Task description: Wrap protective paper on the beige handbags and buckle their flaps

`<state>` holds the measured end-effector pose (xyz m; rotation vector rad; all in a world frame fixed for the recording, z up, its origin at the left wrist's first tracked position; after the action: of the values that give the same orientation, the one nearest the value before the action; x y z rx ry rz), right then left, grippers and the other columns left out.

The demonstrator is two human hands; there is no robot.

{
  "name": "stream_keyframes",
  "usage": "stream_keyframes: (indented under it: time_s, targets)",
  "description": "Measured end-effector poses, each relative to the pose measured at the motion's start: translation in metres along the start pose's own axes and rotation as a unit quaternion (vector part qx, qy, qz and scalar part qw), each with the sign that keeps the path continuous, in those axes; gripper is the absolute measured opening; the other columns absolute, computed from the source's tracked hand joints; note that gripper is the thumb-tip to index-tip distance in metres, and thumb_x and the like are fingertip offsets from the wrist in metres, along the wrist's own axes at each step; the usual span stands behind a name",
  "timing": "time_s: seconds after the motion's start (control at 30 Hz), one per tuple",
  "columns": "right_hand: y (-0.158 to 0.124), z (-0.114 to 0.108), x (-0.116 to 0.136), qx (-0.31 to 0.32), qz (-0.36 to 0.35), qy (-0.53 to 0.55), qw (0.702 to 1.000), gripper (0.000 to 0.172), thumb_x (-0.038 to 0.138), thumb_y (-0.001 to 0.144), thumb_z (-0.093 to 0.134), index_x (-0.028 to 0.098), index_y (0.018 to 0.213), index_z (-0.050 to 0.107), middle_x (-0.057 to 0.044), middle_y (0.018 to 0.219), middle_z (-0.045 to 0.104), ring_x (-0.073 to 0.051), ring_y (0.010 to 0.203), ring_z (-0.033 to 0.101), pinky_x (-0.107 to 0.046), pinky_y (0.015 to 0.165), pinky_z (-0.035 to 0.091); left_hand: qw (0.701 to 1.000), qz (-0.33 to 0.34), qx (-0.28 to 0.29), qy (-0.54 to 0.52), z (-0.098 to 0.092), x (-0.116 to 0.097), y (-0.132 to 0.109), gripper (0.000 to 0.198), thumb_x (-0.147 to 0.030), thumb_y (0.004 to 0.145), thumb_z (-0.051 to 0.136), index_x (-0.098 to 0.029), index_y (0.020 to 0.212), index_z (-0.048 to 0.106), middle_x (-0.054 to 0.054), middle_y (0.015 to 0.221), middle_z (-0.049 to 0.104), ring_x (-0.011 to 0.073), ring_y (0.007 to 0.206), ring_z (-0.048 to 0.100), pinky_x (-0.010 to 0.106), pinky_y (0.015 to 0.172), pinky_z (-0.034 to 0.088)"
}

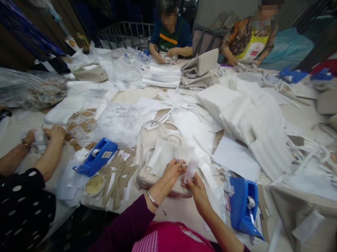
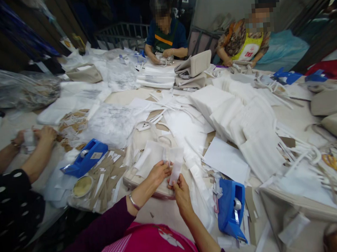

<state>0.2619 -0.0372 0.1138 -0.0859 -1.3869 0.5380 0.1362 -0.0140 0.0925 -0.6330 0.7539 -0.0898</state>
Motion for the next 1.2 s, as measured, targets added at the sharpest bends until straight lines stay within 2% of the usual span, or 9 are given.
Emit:
stream_keyframes:
  time_s: [0.1, 0.23, 0.37, 0.5, 0.77, 0.97, 1.07, 1.2]
  targets:
    - [0.003, 0.001, -0.004, 0.011, -0.004, -0.008, 1.0, 0.037, 0.043, 0.074, 0.064, 0.021, 0.102, 0.057, -0.002, 0.089, 0.063, -0.018, 0.079, 0.061, -0.029, 0.068, 0.054, 0.999, 0.012, -0.021, 0.039, -0.007, 0.017, -0.004, 0.029, -0.032, 0.066, 0.072, -0.015, 0.079, 0.052, 0.002, 0.072, 0.06, 0.0118, 0.058, 0.058, 0.025, 0.057, 0.045]
    - [0.011, 0.004, -0.013, 0.015, 0.002, -0.034, 0.999, 0.034, 0.043, 0.072, 0.064, 0.019, 0.095, 0.057, -0.001, 0.079, 0.061, -0.017, 0.07, 0.06, -0.028, 0.058, 0.053, 0.993, 0.033, -0.028, 0.114, -0.007, 0.02, -0.008, 0.021, -0.031, 0.068, 0.065, -0.015, 0.074, 0.054, -0.004, 0.054, 0.051, 0.0074, 0.043, 0.044, 0.021, 0.043, 0.031]
    - [0.022, 0.007, -0.022, 0.019, 0.022, -0.049, 0.998, 0.032, 0.043, 0.069, 0.063, 0.018, 0.088, 0.056, 0.0, 0.073, 0.061, -0.015, 0.062, 0.058, -0.024, 0.05, 0.049, 0.979, 0.043, -0.068, 0.185, -0.01, 0.018, -0.006, 0.012, -0.025, 0.069, 0.059, -0.014, 0.074, 0.058, -0.003, 0.054, 0.052, 0.0072, 0.041, 0.041, 0.021, 0.041, 0.028]
    - [0.028, 0.006, -0.026, 0.022, 0.038, -0.047, 0.998, 0.032, 0.044, 0.069, 0.062, 0.018, 0.086, 0.055, 0.001, 0.066, 0.06, -0.015, 0.057, 0.056, -0.024, 0.048, 0.046, 0.972, 0.049, -0.06, 0.223, -0.012, 0.019, -0.002, 0.012, -0.026, 0.07, 0.059, -0.014, 0.072, 0.057, -0.003, 0.05, 0.051, 0.0069, 0.038, 0.038, 0.021, 0.04, 0.026]
    - [0.023, -0.001, -0.024, 0.029, 0.007, -0.004, 1.0, 0.03, 0.044, 0.074, 0.06, 0.021, 0.089, 0.05, 0.002, 0.069, 0.059, -0.014, 0.057, 0.055, -0.025, 0.05, 0.046, 0.977, 0.108, -0.041, 0.18, -0.008, 0.013, -0.004, 0.031, -0.044, 0.072, 0.062, -0.015, 0.08, 0.055, 0.0, 0.061, 0.056, 0.0113, 0.051, 0.053, 0.023, 0.049, 0.041]
    - [0.022, -0.002, -0.021, 0.049, 0.009, -0.002, 0.999, 0.033, 0.046, 0.073, 0.061, 0.021, 0.09, 0.05, 0.003, 0.068, 0.059, -0.013, 0.056, 0.054, -0.024, 0.05, 0.046, 0.979, 0.059, -0.072, 0.182, -0.007, 0.015, -0.005, 0.032, -0.045, 0.071, 0.064, -0.015, 0.08, 0.054, -0.001, 0.058, 0.054, 0.01, 0.047, 0.049, 0.022, 0.047, 0.039]
    - [0.023, -0.001, -0.019, 0.064, 0.016, -0.003, 0.998, 0.033, 0.046, 0.072, 0.061, 0.02, 0.089, 0.051, 0.003, 0.065, 0.058, -0.012, 0.055, 0.054, -0.024, 0.049, 0.046, 0.976, 0.066, -0.089, 0.188, -0.006, 0.016, -0.006, 0.028, -0.042, 0.073, 0.063, -0.015, 0.075, 0.054, -0.002, 0.054, 0.052, 0.0093, 0.046, 0.045, 0.022, 0.045, 0.035]
    - [0.026, 0.002, -0.018, 0.075, 0.038, -0.01, 0.996, 0.031, 0.046, 0.07, 0.06, 0.02, 0.084, 0.049, 0.002, 0.063, 0.058, -0.012, 0.05, 0.052, -0.023, 0.045, 0.043, 0.979, 0.085, -0.065, 0.172, -0.002, 0.018, -0.013, 0.032, -0.047, 0.079, 0.054, -0.016, 0.069, 0.055, -0.001, 0.05, 0.048, 0.0092, 0.043, 0.039, 0.023, 0.042, 0.029]
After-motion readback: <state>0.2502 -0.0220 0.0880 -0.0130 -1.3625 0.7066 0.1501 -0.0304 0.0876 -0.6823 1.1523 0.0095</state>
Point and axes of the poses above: each hand's wrist, its own y-axis towards the middle knuckle, its own z-axis out of the palm, x = y × z, the point moved 4 cm from there along y, towards the middle knuckle
